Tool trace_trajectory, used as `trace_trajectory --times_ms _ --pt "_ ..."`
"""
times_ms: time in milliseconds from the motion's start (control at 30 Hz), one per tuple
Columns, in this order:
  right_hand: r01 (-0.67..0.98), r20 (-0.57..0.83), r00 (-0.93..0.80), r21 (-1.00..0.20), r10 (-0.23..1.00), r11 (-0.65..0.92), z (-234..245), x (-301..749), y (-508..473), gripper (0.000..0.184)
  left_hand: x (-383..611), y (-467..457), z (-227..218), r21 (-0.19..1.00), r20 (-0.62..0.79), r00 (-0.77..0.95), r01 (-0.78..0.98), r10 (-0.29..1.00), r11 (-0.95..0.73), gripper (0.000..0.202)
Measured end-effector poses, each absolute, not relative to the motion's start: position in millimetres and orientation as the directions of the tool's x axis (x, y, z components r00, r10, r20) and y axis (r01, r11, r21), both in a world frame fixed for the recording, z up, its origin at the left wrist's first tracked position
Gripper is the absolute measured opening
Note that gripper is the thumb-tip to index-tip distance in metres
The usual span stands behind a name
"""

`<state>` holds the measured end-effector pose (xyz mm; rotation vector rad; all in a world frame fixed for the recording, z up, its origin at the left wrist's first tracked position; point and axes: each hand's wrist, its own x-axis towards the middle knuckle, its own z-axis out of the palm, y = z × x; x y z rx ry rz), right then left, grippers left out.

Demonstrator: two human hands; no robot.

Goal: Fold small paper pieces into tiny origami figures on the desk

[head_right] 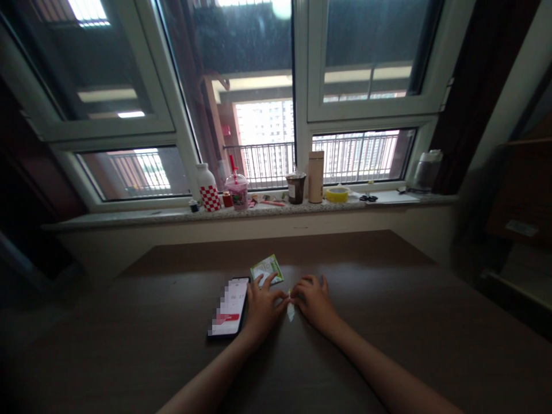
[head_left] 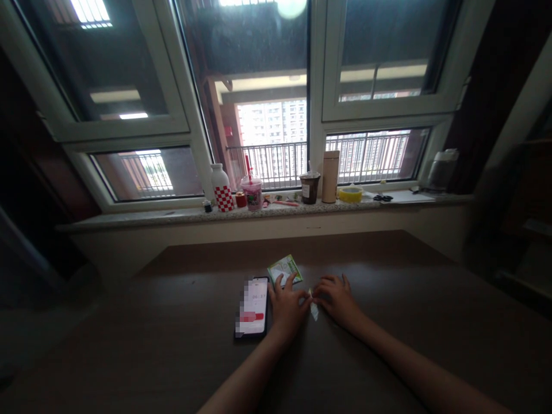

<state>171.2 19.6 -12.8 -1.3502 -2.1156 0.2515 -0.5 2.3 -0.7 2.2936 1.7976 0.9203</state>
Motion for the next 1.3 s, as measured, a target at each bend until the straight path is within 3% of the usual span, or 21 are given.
trace_trajectory --times_ms 500,1000,1300 --pt "0.690 0.360 -0.343 -0.530 0.868 0.492 -18.4 176.1 26.3 0.024 1.2 -1.3 1.4 0.388 0.401 0.090 0.884 0.912 -0.259 0.013" --pt "0.652 0.419 -0.458 -0.441 0.784 0.617 -6.9 185.3 25.6 0.009 -0.1 -1.4 2.7 0.407 0.362 0.071 0.885 0.929 -0.226 0.012" --pt "0.684 0.341 -0.383 -0.520 0.859 0.512 -11.6 180.2 26.5 0.010 -5.3 2.8 5.1 0.506 0.348 0.109 0.814 0.931 -0.284 0.010"
